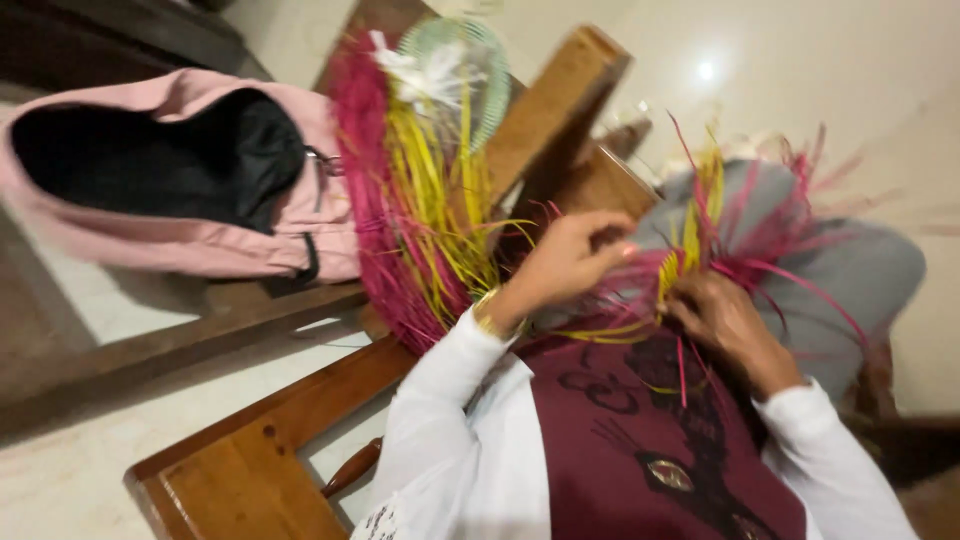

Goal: The person is weaving or braiding long, colorful fibers to create a decorative craft item.

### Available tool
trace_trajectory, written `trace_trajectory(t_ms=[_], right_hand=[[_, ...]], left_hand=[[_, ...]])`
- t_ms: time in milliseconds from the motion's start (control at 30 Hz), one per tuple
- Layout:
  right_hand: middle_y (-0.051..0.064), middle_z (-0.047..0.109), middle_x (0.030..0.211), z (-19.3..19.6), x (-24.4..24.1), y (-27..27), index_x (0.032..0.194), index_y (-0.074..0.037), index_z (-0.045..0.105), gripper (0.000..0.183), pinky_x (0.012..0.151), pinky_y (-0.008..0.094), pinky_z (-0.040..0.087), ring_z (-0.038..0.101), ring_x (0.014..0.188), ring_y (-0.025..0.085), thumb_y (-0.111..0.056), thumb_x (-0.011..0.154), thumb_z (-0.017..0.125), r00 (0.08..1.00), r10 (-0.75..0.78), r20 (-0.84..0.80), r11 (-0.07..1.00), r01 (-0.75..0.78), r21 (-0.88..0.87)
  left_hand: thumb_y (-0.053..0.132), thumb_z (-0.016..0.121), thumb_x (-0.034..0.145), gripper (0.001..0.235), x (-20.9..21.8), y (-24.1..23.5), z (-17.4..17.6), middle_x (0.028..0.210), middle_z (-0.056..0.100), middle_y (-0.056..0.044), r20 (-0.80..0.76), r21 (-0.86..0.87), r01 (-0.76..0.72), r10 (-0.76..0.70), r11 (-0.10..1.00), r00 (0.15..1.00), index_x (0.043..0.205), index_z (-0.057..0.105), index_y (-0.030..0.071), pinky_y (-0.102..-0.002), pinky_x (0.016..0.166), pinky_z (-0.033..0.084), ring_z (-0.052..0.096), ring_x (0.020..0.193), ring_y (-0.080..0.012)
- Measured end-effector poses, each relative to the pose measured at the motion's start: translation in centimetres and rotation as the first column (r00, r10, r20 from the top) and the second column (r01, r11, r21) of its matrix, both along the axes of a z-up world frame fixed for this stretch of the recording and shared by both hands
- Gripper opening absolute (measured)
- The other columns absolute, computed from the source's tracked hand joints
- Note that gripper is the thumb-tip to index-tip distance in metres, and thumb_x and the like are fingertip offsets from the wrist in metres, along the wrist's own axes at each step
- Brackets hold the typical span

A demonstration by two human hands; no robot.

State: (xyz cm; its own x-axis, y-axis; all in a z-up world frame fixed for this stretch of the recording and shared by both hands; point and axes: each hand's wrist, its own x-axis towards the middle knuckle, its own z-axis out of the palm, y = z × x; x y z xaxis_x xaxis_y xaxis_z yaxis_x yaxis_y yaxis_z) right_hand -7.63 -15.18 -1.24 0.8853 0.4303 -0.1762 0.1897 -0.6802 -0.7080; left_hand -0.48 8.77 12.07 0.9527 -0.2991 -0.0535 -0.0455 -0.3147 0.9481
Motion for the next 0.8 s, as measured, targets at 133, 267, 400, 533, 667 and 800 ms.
trace_trajectory(t_ms=[133,267,400,533,667,800], right_hand=[[0.009,0.07,0.082,0.1,0.0,0.1,0.083,-0.019,0.07,0.015,0.08,0.04,0.053,0.066,0.09,0.03,-0.033,0.076,0.071,1.0,0.001,-0.015,1.0,-0.001,-0.022],[0.007,0.071,0.08,1.2,-0.1,0.4,0.081,-0.02,0.071,0.014,0.081,0.039,0.053,0.067,0.09,0.028,-0.033,0.076,0.072,1.0,-0.013,-0.026,0.999,0.012,-0.043],[0.005,0.067,0.075,6.0,0.7,1.6,0.076,-0.009,0.066,0.019,0.068,0.036,0.045,0.062,0.072,0.023,-0.026,0.084,0.066,0.996,0.01,-0.091,0.999,-0.007,0.035],[0.004,0.066,0.072,5.5,0.8,1.7,0.077,-0.01,0.069,0.016,0.069,0.035,0.045,0.061,0.073,0.022,-0.025,0.082,0.067,0.989,-0.016,-0.145,1.0,0.015,-0.008],[0.004,0.068,0.076,6.1,0.8,1.9,0.077,-0.01,0.069,0.016,0.071,0.034,0.046,0.063,0.075,0.022,-0.024,0.082,0.066,0.985,-0.027,-0.169,0.999,0.024,-0.021],[0.005,0.067,0.073,6.0,0.9,1.8,0.077,-0.008,0.069,0.019,0.07,0.034,0.045,0.062,0.076,0.022,-0.025,0.083,0.065,0.979,-0.023,-0.205,0.999,0.014,-0.045]], left_hand=[[0.021,0.073,0.085,0.022,0.0,6.4,6.9,0.094,0.072,-0.006,0.087,-0.08,-0.245,0.252,0.966,0.964,0.106,0.071,0.012,-0.031,0.085,0.053,0.068,0.093,-0.017],[0.01,0.066,0.09,0.012,0.9,12.1,10.3,0.093,0.069,-0.011,0.292,-0.069,-0.618,0.608,0.783,0.738,0.1,0.07,0.006,-0.034,0.085,0.052,0.064,0.092,-0.0199],[0.004,0.065,0.085,0.013,1.6,15.7,9.6,0.09,0.072,-0.008,0.352,0.058,-0.747,0.687,0.662,0.636,0.097,0.071,0.005,-0.027,0.073,0.059,0.067,0.082,-0.0167],[0.003,0.063,0.082,0.014,2.5,18.5,6.6,0.091,0.071,-0.007,0.286,0.235,-0.741,0.684,0.629,0.671,0.091,0.071,0.008,-0.029,0.079,0.055,0.065,0.086,-0.0171],[0.005,0.067,0.081,0.012,2.8,18.6,5.1,0.094,0.069,-0.005,0.143,0.428,-0.63,0.64,0.648,0.755,0.088,0.074,0.012,-0.032,0.084,0.054,0.066,0.087,-0.0167],[0.001,0.057,0.085,0.02,2.8,17.2,5.1,0.101,0.072,-0.008,0.016,0.57,-0.46,0.55,0.681,0.835,0.091,0.074,0.011,-0.035,0.088,0.055,0.066,0.088,-0.0188]])
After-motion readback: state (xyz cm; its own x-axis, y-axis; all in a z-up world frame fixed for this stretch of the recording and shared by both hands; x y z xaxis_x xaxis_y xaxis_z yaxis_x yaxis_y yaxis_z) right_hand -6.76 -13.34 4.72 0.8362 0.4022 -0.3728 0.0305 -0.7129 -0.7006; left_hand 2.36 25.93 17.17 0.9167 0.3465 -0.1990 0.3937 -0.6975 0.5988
